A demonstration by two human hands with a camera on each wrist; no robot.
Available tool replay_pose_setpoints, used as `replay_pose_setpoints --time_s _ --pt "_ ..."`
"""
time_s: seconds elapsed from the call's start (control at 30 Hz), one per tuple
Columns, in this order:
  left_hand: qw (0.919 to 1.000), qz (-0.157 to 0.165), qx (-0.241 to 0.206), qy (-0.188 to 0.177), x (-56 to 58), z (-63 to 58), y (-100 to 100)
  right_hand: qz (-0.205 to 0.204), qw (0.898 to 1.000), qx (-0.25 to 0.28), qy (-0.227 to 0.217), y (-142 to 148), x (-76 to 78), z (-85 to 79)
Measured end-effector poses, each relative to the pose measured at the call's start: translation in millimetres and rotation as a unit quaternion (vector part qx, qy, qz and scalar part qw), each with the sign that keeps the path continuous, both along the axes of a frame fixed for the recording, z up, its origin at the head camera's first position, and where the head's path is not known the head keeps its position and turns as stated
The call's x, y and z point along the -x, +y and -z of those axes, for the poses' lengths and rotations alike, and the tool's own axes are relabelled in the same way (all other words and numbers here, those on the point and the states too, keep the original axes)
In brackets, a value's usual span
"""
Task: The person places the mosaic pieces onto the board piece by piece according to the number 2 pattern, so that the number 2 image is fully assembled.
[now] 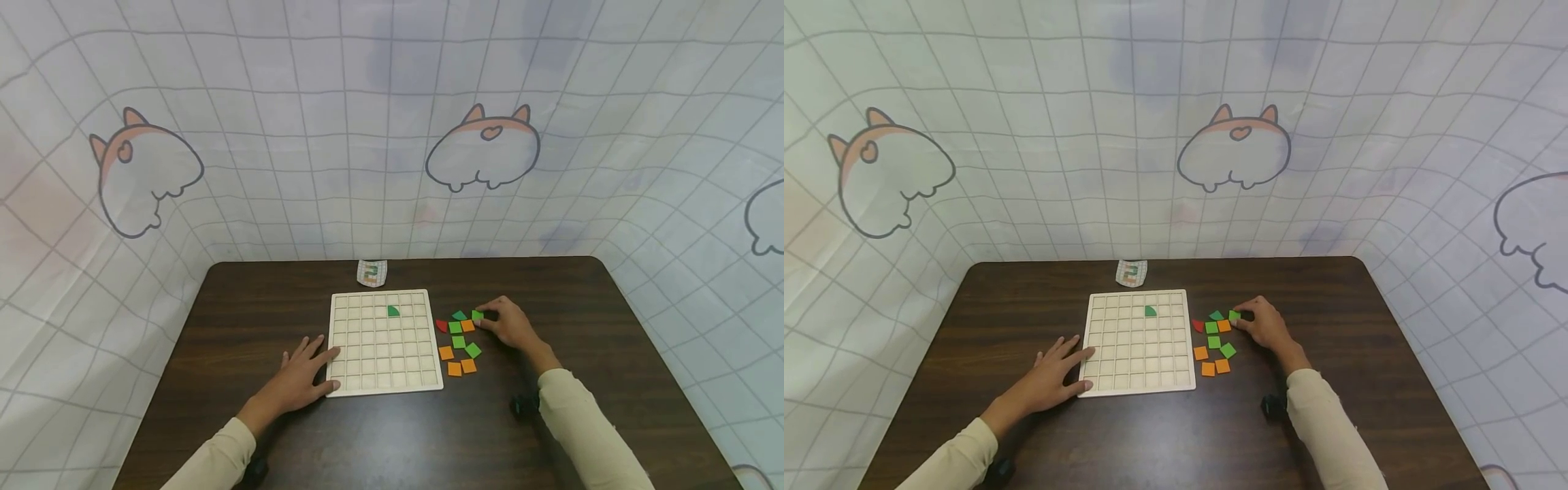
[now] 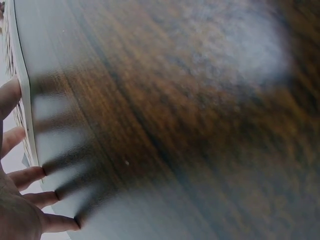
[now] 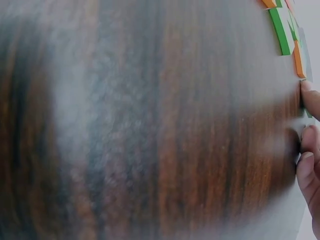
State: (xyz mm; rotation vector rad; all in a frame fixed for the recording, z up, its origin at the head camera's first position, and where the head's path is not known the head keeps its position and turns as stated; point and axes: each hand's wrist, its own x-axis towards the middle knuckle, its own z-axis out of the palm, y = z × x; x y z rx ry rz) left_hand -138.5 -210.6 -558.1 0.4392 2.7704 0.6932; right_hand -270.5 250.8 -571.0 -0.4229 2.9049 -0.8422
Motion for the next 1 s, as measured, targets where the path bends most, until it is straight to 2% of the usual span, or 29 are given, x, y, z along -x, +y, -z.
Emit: replay_pose_setpoints --time_s 0.57,1.0 --pt "1.0000 0.001 -0.002 -0.002 -2.2 -1.4 0.5 -0.011 1.000 -0.002 -0.020 0.6 -5.0 -4.5" --pt "0.9999 -0.003 -0.009 -0.006 -1.3 -2.3 0.0 -0.013 1.000 0.004 -0.018 6.5 -5.2 -6.8"
